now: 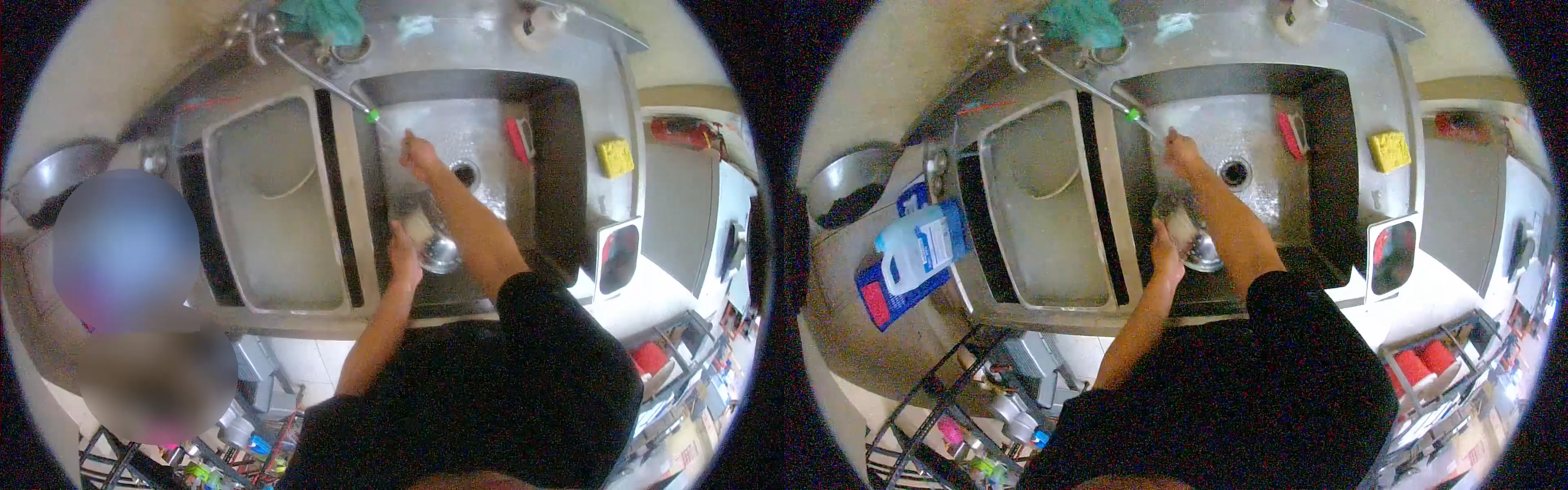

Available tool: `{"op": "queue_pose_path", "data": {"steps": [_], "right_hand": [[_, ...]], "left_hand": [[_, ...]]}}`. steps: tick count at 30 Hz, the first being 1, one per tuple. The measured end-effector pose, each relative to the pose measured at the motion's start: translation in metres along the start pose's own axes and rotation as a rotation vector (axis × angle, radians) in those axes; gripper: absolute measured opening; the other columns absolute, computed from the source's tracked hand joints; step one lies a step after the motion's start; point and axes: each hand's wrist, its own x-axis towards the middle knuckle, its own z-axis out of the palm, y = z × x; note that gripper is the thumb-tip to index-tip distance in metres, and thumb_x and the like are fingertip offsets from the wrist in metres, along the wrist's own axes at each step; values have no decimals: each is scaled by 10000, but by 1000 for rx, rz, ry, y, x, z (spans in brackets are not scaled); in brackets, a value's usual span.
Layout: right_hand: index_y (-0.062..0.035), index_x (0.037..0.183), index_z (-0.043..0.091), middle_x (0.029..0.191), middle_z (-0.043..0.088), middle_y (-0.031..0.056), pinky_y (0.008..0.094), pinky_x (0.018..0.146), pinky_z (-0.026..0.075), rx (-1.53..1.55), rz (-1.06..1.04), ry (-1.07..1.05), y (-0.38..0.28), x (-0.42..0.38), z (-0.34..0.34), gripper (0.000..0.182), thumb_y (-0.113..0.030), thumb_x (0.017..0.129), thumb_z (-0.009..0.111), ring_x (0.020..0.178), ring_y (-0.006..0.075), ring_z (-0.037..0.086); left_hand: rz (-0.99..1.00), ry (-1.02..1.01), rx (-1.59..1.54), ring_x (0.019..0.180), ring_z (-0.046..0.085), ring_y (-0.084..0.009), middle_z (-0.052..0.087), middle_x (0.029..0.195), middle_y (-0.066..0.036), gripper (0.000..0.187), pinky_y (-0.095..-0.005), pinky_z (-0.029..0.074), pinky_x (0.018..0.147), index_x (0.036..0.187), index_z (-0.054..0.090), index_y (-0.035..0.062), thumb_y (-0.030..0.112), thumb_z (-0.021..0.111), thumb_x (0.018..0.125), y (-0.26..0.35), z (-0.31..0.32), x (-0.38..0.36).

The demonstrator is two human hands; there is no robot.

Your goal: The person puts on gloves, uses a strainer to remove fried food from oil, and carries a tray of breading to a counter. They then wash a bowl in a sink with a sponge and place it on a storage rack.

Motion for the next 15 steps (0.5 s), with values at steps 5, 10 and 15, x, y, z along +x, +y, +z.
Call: {"op": "queue_pose_path", "data": {"steps": [5,10,15], "right_hand": [[-5,1061,627,996,655,165,387,774,504,-1053,-384,194,-59,-87,-54,522,-495,925,506,850,258,622],[-12,1240,565,1071,653,135,354,918,459,-964,-127,283,-84,-87,-116,631,-553,926,481,961,233,613],[-29,1151,635,1042,660,73,319,907,439,-530,-36,83,-103,-78,-79,510,-476,931,527,940,178,583]], "left_hand": [[-44,238,-52,864,615,-234,619,1061,-91,711,-370,524,626,1244,517,47,663,392,911,11,21,39],[4,59,-221,880,616,-263,611,1120,-121,708,-379,526,663,1298,497,61,649,403,915,-6,24,134],[38,62,-92,1121,538,-294,536,1294,-130,742,-432,438,937,1369,437,47,639,384,925,-18,-1,182]]}}
